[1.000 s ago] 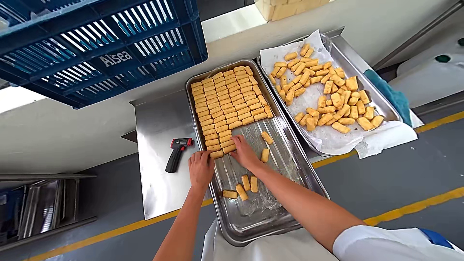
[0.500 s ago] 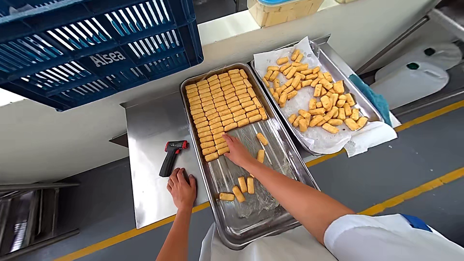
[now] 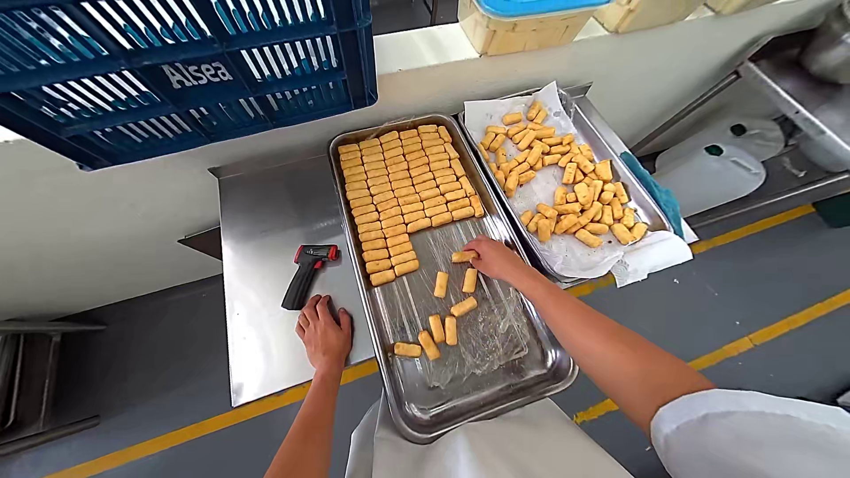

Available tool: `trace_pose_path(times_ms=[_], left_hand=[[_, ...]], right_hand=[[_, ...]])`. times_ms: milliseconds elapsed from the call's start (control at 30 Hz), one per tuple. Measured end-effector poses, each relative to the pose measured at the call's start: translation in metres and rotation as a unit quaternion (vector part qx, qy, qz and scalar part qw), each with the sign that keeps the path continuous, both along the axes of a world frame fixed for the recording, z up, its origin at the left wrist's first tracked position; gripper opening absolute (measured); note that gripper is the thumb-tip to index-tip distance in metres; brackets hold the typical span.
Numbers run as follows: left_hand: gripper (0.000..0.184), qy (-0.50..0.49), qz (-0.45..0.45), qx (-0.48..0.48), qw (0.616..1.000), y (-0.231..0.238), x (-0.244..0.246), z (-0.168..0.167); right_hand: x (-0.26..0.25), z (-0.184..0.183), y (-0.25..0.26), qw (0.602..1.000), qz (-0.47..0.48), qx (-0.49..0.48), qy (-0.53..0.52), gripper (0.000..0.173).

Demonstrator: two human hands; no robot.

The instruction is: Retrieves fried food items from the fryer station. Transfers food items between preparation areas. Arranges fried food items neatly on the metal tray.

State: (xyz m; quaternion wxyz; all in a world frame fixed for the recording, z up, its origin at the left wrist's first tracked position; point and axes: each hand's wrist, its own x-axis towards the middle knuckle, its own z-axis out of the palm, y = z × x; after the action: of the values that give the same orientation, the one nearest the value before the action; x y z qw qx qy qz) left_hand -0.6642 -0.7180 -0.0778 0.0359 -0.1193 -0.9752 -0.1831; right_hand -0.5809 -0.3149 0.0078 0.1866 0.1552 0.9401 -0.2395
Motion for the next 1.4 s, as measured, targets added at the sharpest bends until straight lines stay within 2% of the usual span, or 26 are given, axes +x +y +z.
trace_pose_path(times_ms=[100, 167, 233, 300, 400, 533, 633, 767, 1000, 1100, 1167, 1267, 1333, 1400], left_hand=[[0.049, 0.0, -0.001, 0.003, 1.0, 0.001, -0.001, 0.001], [0.049, 0.002, -0.002, 0.004, 1.0, 0.0, -0.001, 0.0], [0.049, 0.002, -0.001, 0.006, 1.0, 0.0, 0.0, -0.001], [0.049, 0.005, 0.0, 0.008, 1.0, 0.0, -0.001, -0.002], [0.049, 0.005, 0.001, 0.01, 1.0, 0.001, -0.001, -0.001], [0.05, 0.006, -0.003, 0.011, 1.0, 0.001, 0.0, 0.003], [0.05, 0.007, -0.001, 0.009, 1.0, 0.001, 0.0, 0.002], [0.051, 0.009, 0.0, 0.006, 1.0, 0.001, -0.001, 0.001], [0.052, 0.01, -0.002, 0.01, 1.0, 0.0, 0.0, -0.002], [0.052, 0.005, -0.001, 0.011, 1.0, 0.0, 0.0, -0.001], [0.052, 0.002, 0.0, 0.01, 1.0, -0.001, 0.0, -0.002], [0.052, -0.002, 0.001, 0.009, 1.0, -0.001, -0.001, -0.002], [0.051, -0.005, 0.001, 0.007, 1.0, 0.0, 0.001, 0.0], [0.05, -0.004, -0.001, 0.006, 1.0, 0.0, 0.0, 0.0]], right_hand=[[0.001, 0.001, -0.01, 0.993, 0.118, -0.008, -0.028, 0.053], [0.008, 0.004, -0.018, 0.984, 0.157, 0.031, -0.074, 0.075], [0.018, 0.003, -0.026, 0.981, 0.166, 0.063, -0.08, 0.085], [0.025, 0.0, -0.027, 0.983, 0.156, 0.068, -0.071, 0.075], [0.02, -0.001, -0.016, 0.992, 0.087, 0.059, -0.07, 0.063], [-0.027, 0.0, -0.022, 0.998, -0.024, 0.051, -0.015, 0.062], [-0.063, -0.005, -0.048, 0.997, -0.056, 0.015, 0.047, 0.064], [-0.07, -0.019, -0.069, 0.992, -0.073, -0.005, 0.106, 0.064], [-0.071, -0.034, -0.066, 0.984, -0.069, -0.011, 0.162, 0.051], [-0.069, -0.026, -0.062, 0.99, -0.051, 0.007, 0.128, 0.058], [-0.062, -0.007, -0.06, 0.996, -0.029, 0.027, 0.085, 0.063], [-0.038, 0.012, -0.059, 0.997, 0.067, 0.003, 0.045, 0.054], [-0.019, 0.008, -0.063, 0.99, 0.143, -0.005, -0.002, 0.051], [-0.009, -0.005, -0.062, 0.987, 0.161, -0.001, -0.018, 0.041]])
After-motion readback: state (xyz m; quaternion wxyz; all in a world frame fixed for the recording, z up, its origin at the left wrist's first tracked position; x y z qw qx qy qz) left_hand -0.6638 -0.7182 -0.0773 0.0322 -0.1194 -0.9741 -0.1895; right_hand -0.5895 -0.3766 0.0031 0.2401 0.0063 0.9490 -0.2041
